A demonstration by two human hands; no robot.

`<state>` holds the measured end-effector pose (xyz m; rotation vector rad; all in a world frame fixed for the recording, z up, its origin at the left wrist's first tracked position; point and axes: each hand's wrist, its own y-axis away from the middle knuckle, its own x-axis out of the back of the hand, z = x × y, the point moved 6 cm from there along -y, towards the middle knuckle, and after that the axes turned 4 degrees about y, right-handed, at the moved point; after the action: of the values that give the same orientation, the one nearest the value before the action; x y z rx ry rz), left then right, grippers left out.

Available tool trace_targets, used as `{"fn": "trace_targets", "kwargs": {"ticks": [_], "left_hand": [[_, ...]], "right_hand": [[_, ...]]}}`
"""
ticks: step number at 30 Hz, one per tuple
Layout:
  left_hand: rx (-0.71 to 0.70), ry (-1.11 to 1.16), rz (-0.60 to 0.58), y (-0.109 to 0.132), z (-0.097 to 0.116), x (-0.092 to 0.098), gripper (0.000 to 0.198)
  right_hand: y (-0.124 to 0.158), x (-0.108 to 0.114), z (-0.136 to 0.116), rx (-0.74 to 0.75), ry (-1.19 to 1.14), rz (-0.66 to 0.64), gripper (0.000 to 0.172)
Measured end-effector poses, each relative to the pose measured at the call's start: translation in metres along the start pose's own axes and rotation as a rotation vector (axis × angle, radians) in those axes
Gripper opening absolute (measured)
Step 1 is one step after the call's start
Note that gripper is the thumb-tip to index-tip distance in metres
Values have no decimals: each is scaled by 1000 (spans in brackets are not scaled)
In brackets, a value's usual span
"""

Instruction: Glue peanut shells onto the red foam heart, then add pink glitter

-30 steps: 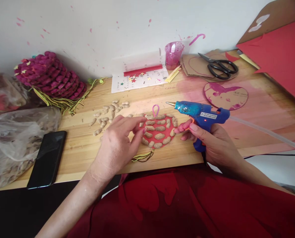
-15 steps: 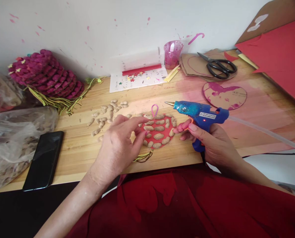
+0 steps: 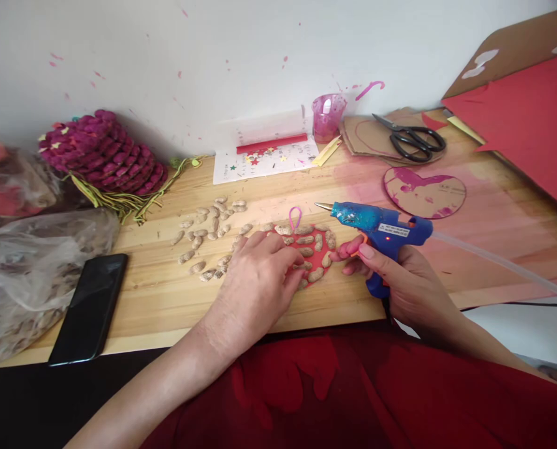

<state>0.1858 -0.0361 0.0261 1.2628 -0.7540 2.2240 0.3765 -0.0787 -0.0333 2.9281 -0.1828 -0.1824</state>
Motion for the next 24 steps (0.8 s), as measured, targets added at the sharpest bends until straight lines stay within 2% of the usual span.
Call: {"fn": "trace_targets", "kwargs": {"ticks": [6,12,24], "left_hand": [[52,-25,-42,-1,3,-5,8],[42,-91,-53,-3,8,-5,10],[79,-97,-87,-4,8,-9,13]], "right_hand": [[1,6,4,-36,56,37,25],[0,15,14,-150,93,108,33],[1,12,6,-214,53,214,47]]}}
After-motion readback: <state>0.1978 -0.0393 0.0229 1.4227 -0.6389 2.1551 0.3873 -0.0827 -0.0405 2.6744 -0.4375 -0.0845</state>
